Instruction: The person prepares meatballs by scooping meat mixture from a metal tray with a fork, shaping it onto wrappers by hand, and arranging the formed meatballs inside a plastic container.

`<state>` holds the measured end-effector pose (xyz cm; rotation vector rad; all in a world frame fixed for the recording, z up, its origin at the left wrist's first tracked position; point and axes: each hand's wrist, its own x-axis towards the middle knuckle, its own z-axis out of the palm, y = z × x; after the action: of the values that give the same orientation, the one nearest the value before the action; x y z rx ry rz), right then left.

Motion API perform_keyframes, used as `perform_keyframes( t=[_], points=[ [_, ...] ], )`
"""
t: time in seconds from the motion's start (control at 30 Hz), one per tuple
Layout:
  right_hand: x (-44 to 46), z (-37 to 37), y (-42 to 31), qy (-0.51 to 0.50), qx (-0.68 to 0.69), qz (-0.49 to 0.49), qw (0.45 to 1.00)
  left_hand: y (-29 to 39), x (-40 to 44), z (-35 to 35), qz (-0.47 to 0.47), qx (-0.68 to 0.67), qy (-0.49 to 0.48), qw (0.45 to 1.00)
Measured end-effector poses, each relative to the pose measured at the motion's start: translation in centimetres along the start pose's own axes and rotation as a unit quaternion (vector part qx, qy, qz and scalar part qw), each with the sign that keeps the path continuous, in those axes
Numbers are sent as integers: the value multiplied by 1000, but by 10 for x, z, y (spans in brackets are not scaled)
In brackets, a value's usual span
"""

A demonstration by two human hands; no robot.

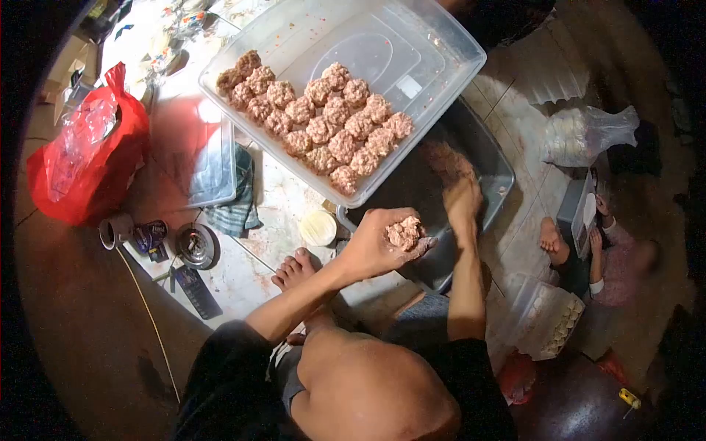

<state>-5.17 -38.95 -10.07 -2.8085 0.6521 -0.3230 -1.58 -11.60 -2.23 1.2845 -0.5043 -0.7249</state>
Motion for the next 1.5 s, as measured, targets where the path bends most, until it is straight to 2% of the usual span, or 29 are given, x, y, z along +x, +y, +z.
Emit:
perform_keyframes(
  t=[0.03,0.1,0.17,0.2,0.23,0.3,0.33,0.37,0.43,0.5,0.57,0.6,0.67,0.7,0.73,0.77,0.83,0.87,0.93,0.97,1.0,1.1,1.13,1.17,1.23,1.33,1.37,1.43,1.5],
  points=[
    [-4,-23,-16,-37,-46,56,997,-1,0,-3,-20,19,8,1000],
    [-13,-76,-34,-163,-39,159,973,6,-7,-6,-6,-32,12,999],
    [-25,-145,-74,-167,39,207,963,6,-9,-16,16,-61,2,998],
    [-40,-167,-85,-136,87,123,979,17,-10,-15,-45,-107,33,993],
    [-54,-186,-95,-100,134,39,985,19,-7,-16,-62,-98,11,993],
    [-77,-216,-134,-164,154,-36,974,22,4,-16,-95,-80,-41,991],
    [-84,-211,-146,-198,131,-43,970,7,6,-12,-12,-49,-92,994],
    [-89,-208,-151,-233,108,-50,965,9,5,-6,19,8,-110,994],
    [-89,-208,-136,-210,137,-40,967,16,3,-6,13,106,-112,988],
    [-96,-228,-144,-172,82,-26,981,17,1,-3,59,193,-81,976],
    [-107,-219,-151,-222,87,-40,970,18,-6,3,80,247,-45,965],
    [-108,-207,-147,-230,168,-1,959,19,-6,4,85,263,-24,961],
    [-108,-224,-145,-183,118,-6,976,15,-9,7,106,291,29,950],
    [-108,-231,-145,-164,91,-11,982,14,-11,7,171,312,57,933],
    [-112,-231,-146,-162,103,-51,980,14,-16,7,181,321,56,928],
    [-116,-221,-144,-220,123,-57,966,14,-19,8,191,330,52,923],
    [-119,-220,-135,-224,76,-69,969,8,-18,9,135,313,58,938],
    [-113,-231,-137,-182,95,-55,977,2,-18,11,104,301,66,946],
    [-106,-263,-148,-129,105,8,986,-11,-19,11,27,144,6,989],
    [-104,-269,-141,-95,103,-17,990,-13,-18,10,-10,62,-27,998],
    [-104,-277,-144,-93,98,-19,991,-6,-19,10,80,74,-24,994],
    [-115,-271,-157,-113,125,-47,985,8,-20,7,19,-1,-2,1000],
    [-120,-253,-156,-125,72,-127,981,7,-19,6,17,45,-30,998],
    [-122,-234,-155,-204,38,-110,972,7,-17,8,84,78,-42,993],
    [-115,-222,-148,-238,52,-70,967,14,-18,2,73,188,-45,978],
    [-118,-233,-170,-135,77,-47,987,11,-20,2,149,234,23,961],
    [-121,-221,-168,-206,70,-50,975,10,-21,4,154,246,42,956],
    [-117,-218,-163,-224,44,-61,972,11,-19,4,172,273,79,943],
    [-111,-224,-170,-156,84,-47,983,10,-19,0,245,285,121,919]
  ],
)
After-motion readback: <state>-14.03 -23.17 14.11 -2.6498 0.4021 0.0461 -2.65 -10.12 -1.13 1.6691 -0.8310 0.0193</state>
